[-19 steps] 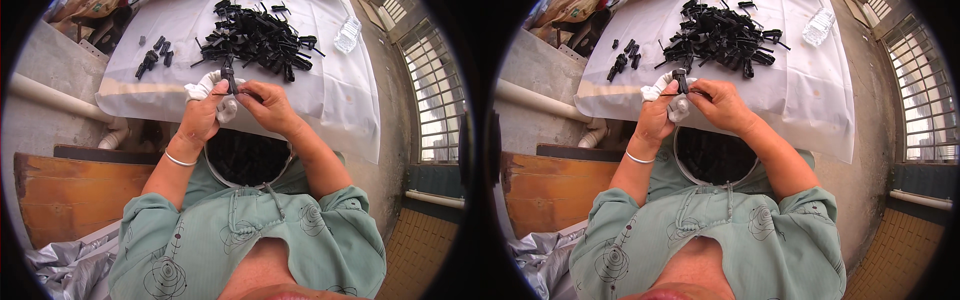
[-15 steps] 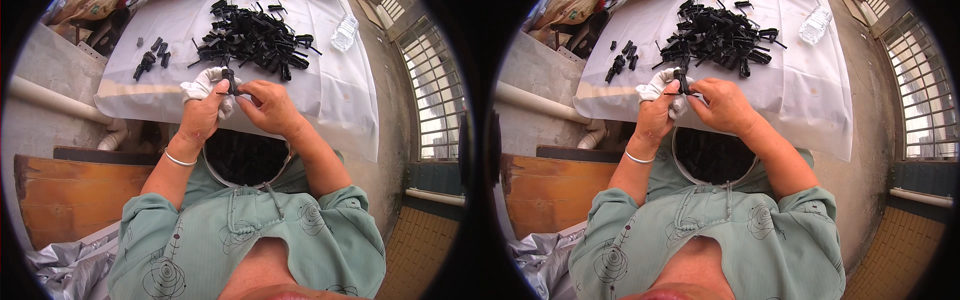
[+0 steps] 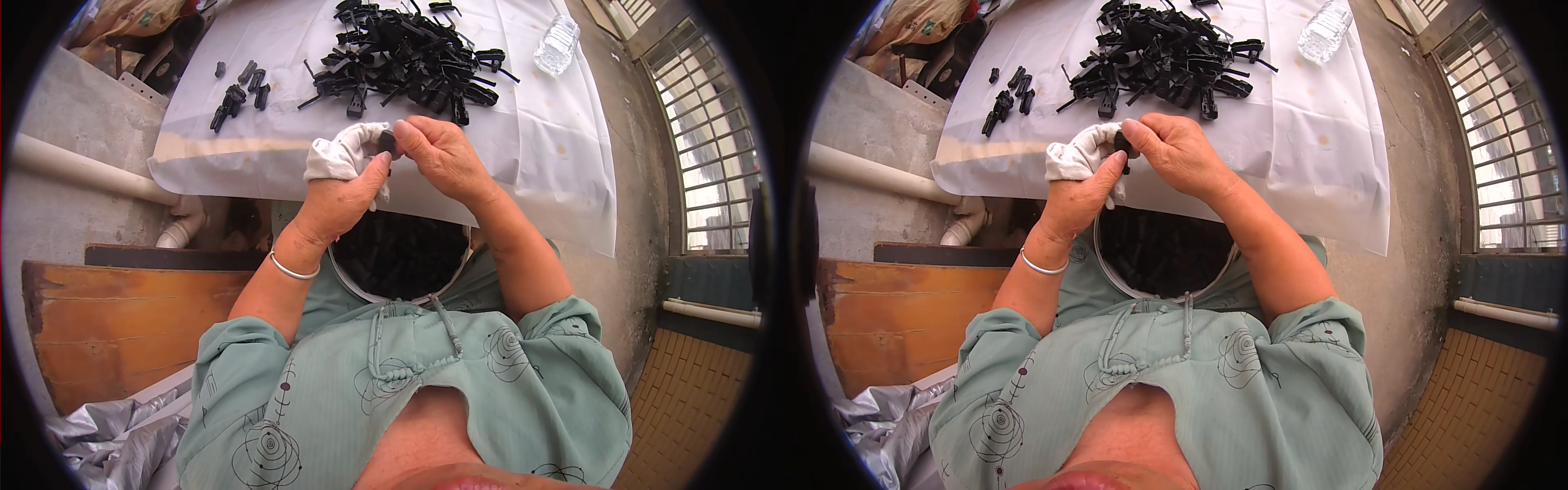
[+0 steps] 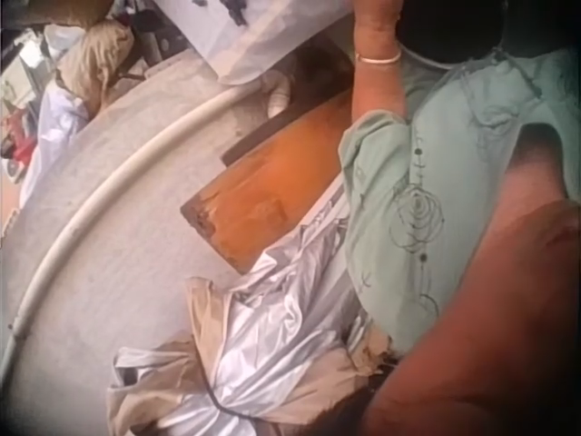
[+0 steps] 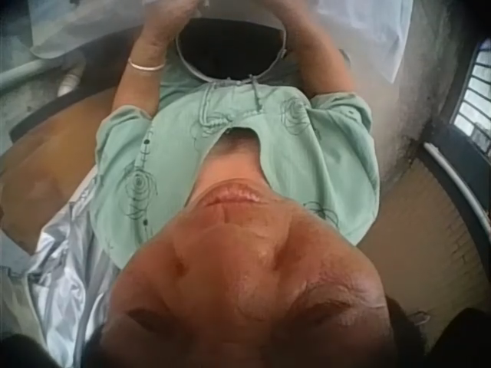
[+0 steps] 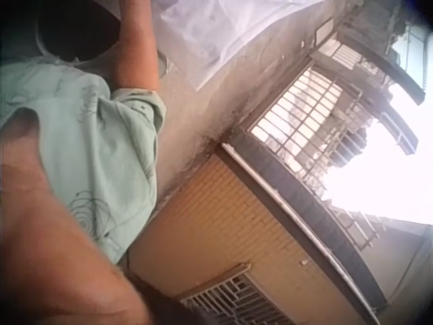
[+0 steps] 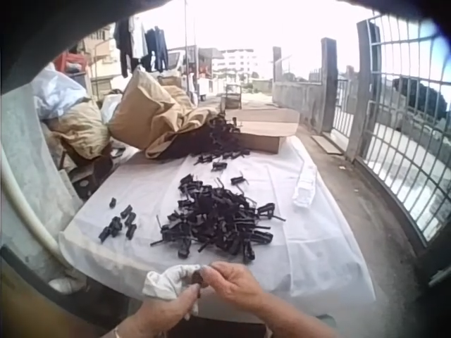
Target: The recorder is sitting at a workbench assembling small black plastic components by hand.
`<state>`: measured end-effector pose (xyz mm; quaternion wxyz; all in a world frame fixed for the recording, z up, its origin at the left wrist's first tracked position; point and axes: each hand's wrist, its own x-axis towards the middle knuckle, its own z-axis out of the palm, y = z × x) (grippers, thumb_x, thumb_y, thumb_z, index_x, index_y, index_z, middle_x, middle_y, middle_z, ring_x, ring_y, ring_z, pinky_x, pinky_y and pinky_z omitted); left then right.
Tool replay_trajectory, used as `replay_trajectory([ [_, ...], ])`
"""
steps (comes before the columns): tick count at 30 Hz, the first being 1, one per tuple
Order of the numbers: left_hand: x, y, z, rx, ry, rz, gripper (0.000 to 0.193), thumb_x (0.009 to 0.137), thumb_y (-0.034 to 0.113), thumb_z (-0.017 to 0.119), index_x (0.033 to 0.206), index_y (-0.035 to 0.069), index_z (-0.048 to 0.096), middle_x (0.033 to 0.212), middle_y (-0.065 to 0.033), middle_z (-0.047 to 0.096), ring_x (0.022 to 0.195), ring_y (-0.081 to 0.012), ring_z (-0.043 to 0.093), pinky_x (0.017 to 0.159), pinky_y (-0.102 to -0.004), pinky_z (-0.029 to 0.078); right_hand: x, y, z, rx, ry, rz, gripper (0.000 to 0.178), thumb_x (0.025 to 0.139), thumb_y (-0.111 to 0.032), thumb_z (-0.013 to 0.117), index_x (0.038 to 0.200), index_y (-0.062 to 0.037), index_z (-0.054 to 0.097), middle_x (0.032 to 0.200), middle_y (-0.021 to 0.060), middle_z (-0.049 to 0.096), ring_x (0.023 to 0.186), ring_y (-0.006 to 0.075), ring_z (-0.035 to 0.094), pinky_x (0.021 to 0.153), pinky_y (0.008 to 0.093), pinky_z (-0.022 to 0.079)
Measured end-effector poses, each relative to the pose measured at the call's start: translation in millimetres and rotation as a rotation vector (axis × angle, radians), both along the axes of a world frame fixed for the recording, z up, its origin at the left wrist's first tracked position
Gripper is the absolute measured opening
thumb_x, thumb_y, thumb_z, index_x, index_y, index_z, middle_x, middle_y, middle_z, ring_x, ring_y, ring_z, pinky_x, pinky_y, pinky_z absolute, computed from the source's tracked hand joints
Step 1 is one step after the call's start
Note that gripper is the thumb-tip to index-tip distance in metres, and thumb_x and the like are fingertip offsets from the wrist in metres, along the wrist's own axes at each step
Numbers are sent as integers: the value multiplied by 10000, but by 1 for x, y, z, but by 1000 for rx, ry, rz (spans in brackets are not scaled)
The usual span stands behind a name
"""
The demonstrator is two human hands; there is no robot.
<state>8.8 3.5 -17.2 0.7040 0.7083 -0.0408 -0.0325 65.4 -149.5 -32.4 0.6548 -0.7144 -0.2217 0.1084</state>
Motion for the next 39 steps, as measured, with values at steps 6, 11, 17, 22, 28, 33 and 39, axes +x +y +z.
replay_trajectory([
  [6, 2, -2, -15, 384, -372, 240, 250, 784, 42, 586, 1017, -48, 569, 857, -124, 626, 710, -185, 611, 647, -276, 492, -11, 7, 5, -234, -279, 19, 277, 882, -184, 514, 710, 29, 552, 609, 158, 527, 528, 199, 480, 522, 334, 395],
  [11, 4, 0, -20, 590, -563, 273, 239, 761, 32, 572, 986, -48, 584, 929, -191, 612, 819, -302, 611, 733, -337, 491, -10, 20, -24, -40, -96, -44, 287, 888, -189, 509, 716, 35, 562, 586, 115, 541, 530, 152, 468, 521, 312, 403],
  [17, 4, -1, -18, 538, -490, 261, 248, 777, 46, 581, 1013, -27, 565, 888, -157, 605, 776, -254, 602, 709, -313, 480, -9, 21, -25, 80, 44, 15, 280, 899, -210, 515, 790, 36, 593, 665, 56, 583, 599, 89, 479, 561, 266, 422],
  [22, 8, 15, -9, -37, -71, 150, 211, 882, 91, 520, 1083, 51, 471, 846, -9, 537, 676, -63, 481, 570, -220, 425, -10, -1, 9, -411, -282, -33, 226, 827, -222, 618, 888, -5, 616, 663, 81, 565, 581, 117, 499, 556, 279, 426],
  [28, 8, 9, -3, 38, -67, 94, 274, 895, 88, 471, 1162, 47, 424, 832, -7, 515, 599, -45, 430, 502, -179, 377, 0, -10, 2, -173, -437, -4, 143, 795, -122, 660, 891, -21, 627, 670, 28, 564, 567, 67, 463, 532, 218, 390],
  [33, 1, 7, 4, -279, 113, -199, 287, 876, 82, 433, 1159, 38, 427, 830, -13, 517, 647, -38, 441, 518, -180, 380, -3, -3, 1, 43, -126, 6, 94, 807, -97, 657, 804, -22, 600, 668, -54, 512, 596, 26, 408, 527, 198, 363],
  [39, 4, 1, -3, -90, 2, -68, 236, 856, 47, 440, 1089, 40, 477, 853, -2, 513, 744, -41, 447, 603, -191, 402, -8, -5, 4, -59, -225, 47, 205, 877, -168, 566, 751, -7, 545, 624, -3, 484, 581, 69, 392, 523, 246, 369],
])
